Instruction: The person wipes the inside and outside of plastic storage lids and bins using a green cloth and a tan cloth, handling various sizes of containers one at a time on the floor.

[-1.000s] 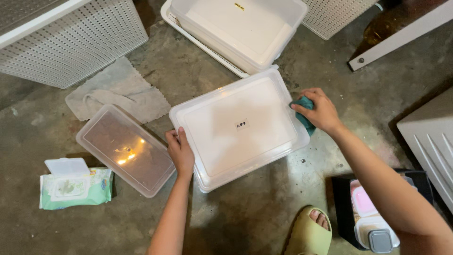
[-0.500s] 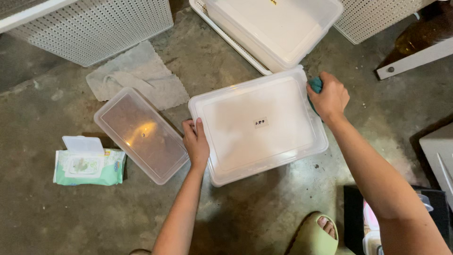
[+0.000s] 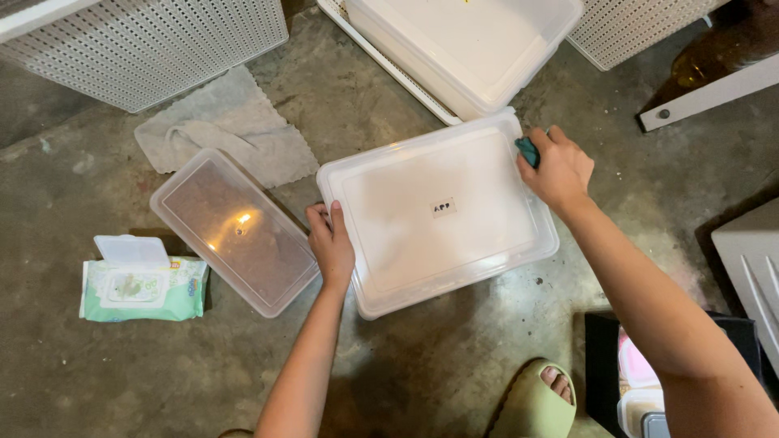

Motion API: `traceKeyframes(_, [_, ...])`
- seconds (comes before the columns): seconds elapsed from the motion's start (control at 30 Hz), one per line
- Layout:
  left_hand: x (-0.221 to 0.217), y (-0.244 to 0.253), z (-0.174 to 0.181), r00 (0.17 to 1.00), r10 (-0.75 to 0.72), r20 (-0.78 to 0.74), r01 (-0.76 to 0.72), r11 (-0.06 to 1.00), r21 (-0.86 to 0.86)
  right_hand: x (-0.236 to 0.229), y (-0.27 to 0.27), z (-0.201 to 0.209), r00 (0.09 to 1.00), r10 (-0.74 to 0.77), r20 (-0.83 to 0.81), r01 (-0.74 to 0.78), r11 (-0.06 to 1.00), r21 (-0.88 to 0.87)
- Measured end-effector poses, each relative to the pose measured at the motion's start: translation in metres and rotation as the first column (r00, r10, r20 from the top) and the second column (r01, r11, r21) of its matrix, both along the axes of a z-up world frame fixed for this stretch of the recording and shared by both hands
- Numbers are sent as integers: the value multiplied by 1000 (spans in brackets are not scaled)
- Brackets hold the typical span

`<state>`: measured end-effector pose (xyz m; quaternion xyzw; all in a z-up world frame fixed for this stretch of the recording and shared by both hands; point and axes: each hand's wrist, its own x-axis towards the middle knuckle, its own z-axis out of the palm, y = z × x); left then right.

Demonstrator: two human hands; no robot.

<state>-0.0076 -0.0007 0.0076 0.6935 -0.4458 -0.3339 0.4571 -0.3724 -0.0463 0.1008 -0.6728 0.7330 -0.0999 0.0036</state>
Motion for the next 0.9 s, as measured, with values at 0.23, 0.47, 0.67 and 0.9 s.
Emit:
traceKeyframes(0.23, [2,-2,-18,999,31,17,-31,999,12,-18,-6,-9,991,126,-52,-124,991,50])
traceKeyframes(0.47, [1,-6,-17,999,52,-9,-51,998,30,-22,58,6,993,86,81,-100,978,184])
traceKeyframes(0.67, [0,-5,-14,997,68,-24,-67,996,64,-23,121,14,984,-42,173,-3,967,255])
traceKeyframes(0.9, [-2,-5,-24,995,97,-28,-97,995,9,-3,165,8,969,-218,120,194,964,181])
